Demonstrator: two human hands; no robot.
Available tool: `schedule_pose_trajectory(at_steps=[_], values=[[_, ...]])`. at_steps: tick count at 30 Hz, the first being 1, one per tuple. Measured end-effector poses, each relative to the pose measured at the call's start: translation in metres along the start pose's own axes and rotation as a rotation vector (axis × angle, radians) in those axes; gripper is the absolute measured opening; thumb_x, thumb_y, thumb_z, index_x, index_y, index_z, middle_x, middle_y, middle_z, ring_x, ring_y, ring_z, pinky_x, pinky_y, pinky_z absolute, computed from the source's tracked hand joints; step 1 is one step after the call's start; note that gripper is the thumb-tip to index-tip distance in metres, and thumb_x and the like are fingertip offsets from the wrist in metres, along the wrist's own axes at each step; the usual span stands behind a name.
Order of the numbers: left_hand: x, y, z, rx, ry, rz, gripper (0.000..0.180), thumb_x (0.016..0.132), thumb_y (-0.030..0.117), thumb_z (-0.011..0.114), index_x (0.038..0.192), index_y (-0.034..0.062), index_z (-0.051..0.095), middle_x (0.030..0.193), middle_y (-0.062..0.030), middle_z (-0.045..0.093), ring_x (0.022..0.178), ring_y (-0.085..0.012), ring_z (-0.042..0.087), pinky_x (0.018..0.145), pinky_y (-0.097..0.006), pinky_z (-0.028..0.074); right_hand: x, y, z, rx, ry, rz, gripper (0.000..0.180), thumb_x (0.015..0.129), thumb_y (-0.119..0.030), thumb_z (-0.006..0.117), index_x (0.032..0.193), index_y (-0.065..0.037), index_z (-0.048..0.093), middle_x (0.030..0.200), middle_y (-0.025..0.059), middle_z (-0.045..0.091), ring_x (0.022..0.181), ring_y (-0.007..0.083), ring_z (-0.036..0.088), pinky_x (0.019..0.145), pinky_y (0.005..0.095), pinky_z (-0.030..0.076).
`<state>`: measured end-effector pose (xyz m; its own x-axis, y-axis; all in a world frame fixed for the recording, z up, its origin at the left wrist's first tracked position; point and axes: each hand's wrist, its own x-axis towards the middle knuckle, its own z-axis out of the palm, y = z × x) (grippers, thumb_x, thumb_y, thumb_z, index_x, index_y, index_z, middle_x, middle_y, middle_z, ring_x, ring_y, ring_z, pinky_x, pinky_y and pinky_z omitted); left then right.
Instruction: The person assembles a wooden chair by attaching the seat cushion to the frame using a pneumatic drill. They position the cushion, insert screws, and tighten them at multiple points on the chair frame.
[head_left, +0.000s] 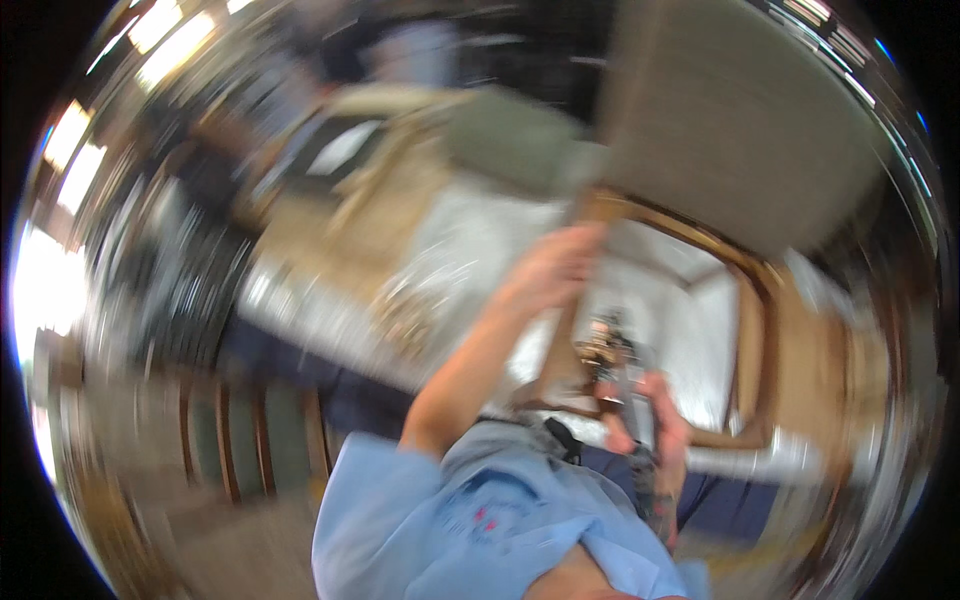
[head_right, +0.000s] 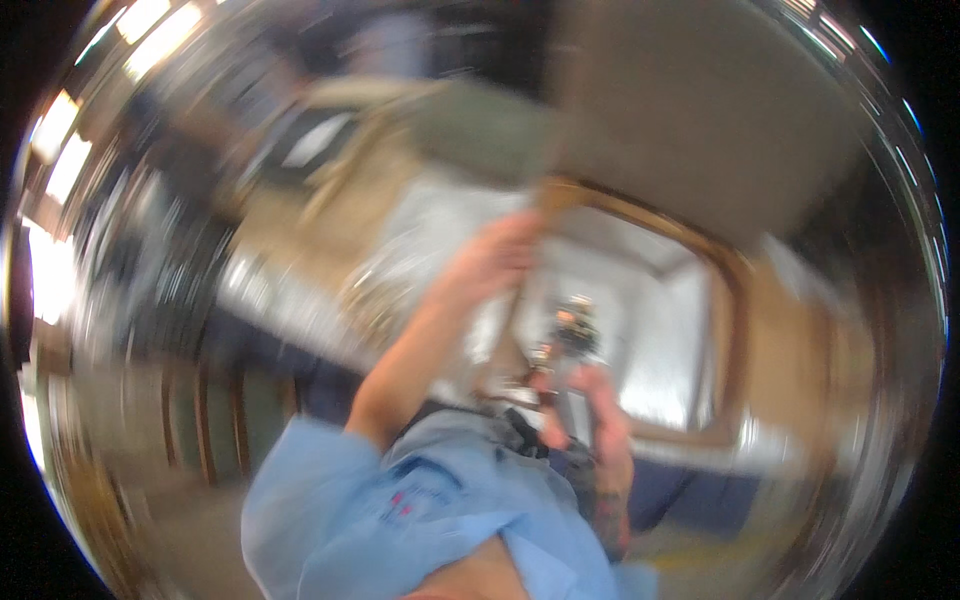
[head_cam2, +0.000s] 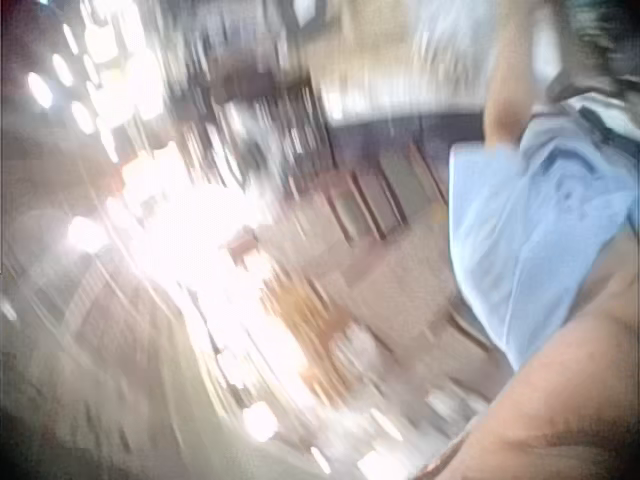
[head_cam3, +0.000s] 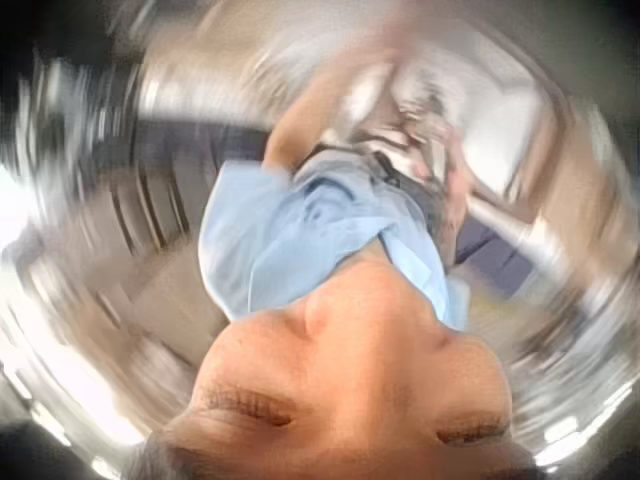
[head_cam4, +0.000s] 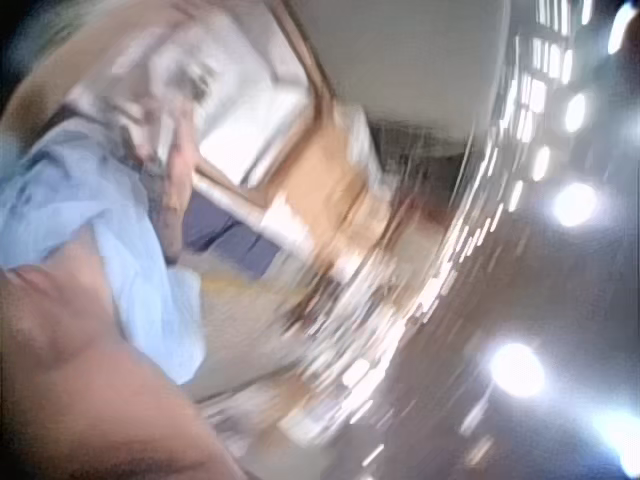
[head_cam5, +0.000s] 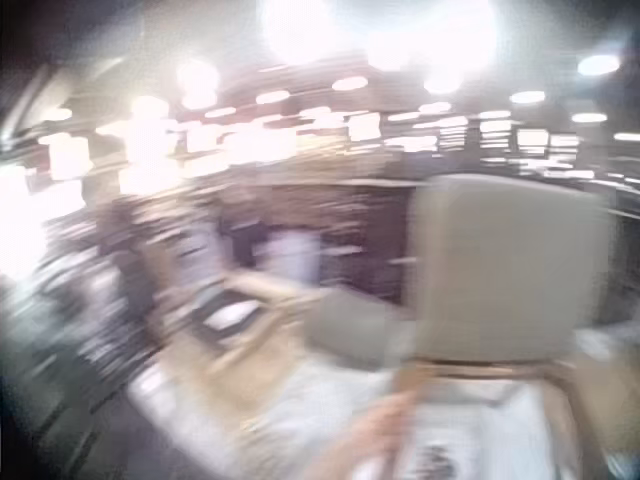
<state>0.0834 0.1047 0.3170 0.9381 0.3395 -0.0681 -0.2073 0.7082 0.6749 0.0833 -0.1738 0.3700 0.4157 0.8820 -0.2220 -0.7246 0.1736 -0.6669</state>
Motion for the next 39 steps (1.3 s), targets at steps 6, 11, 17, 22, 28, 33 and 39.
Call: schedule_pose_trajectory(at_steps=[6,11,17,22,28,33,39], values=[[0.000,0.049,-0.050,-0.027,-0.117,-0.006,0.027,0.099,0.034,0.060,0.109,0.0088,0.059,0.096,-0.0029,0.059,0.083,-0.0107,0.055,0.068,-0.023,0.044,0.036,0.007,0.004,-0.074,-0.279,-0.064,0.035,0.105,-0.043,0.037,0.115,-0.013,0.053,0.103,0.0077,0.064,0.051,0.0093,0.056,0.046,0.0220,0.045],[0.028,0.028,0.023,-0.011,0.221,-0.056,0.024,0.098,0.030,0.062,0.099,0.0062,0.061,0.074,0.0040,0.050,0.053,-0.0009,0.032,0.044,-0.017,0.025,0.019,0.006,-0.004,-0.113,-0.167,-0.192,0.037,0.105,-0.047,0.033,0.109,-0.014,0.051,0.092,0.0048,0.058,0.050,0.0098,0.054,0.041,0.0229,0.043],[0.041,0.041,0.008,0.087,0.039,-0.132,0.025,0.098,0.025,0.063,0.114,0.0063,0.061,0.085,0.0014,0.061,0.050,0.0006,0.039,0.038,-0.016,0.026,0.020,0.009,0.003,-0.080,-0.226,-0.238,0.038,0.106,-0.046,0.032,0.112,-0.012,0.050,0.099,0.0067,0.061,0.053,0.0071,0.054,0.043,0.0198,0.043],[0.027,0.032,0.042,0.146,0.169,-0.105,0.014,0.097,0.020,0.064,0.097,0.0070,0.060,0.068,0.0054,0.045,0.051,-0.0011,0.034,0.040,-0.017,0.027,0.014,0.008,-0.001,-0.077,-0.186,-0.204,0.038,0.106,-0.047,0.034,0.113,-0.013,0.050,0.103,0.0067,0.061,0.053,0.0074,0.055,0.043,0.0207,0.044],[0.015,0.040,0.031,0.059,0.128,-0.152,0.012,0.101,0.017,0.056,0.100,0.0048,0.057,0.074,0.0045,0.048,0.054,0.0003,0.036,0.041,-0.017,0.027,0.022,0.010,0.008,-0.159,-0.121,-0.134,0.035,0.106,-0.042,0.036,0.114,-0.012,0.052,0.102,0.0075,0.064,0.055,0.0105,0.058,0.049,0.0228,0.047],[0.013,0.038,0.024,-0.019,-0.080,-0.189,0.020,0.101,0.027,0.057,0.095,0.0076,0.058,0.075,0.0062,0.046,0.057,-0.0009,0.037,0.045,-0.017,0.027,0.003,0.000,0.029,-0.050,-0.067,-0.111,0.035,0.107,-0.037,0.030,0.113,-0.008,0.050,0.108,0.0142,0.061,0.059,0.0150,0.060,0.054,0.0266,0.050],[0.003,0.036,0.007,0.006,0.194,0.061,0.038,0.104,0.031,0.049,0.111,-0.0051,0.055,0.073,0.0000,0.046,0.056,-0.0061,0.034,0.047,-0.022,0.028,0.014,-0.002,0.035,-0.118,0.037,-0.155,0.032,0.105,-0.038,0.035,0.112,-0.010,0.048,0.106,0.0194,0.056,0.052,0.0160,0.058,0.044,0.0238,0.046]])
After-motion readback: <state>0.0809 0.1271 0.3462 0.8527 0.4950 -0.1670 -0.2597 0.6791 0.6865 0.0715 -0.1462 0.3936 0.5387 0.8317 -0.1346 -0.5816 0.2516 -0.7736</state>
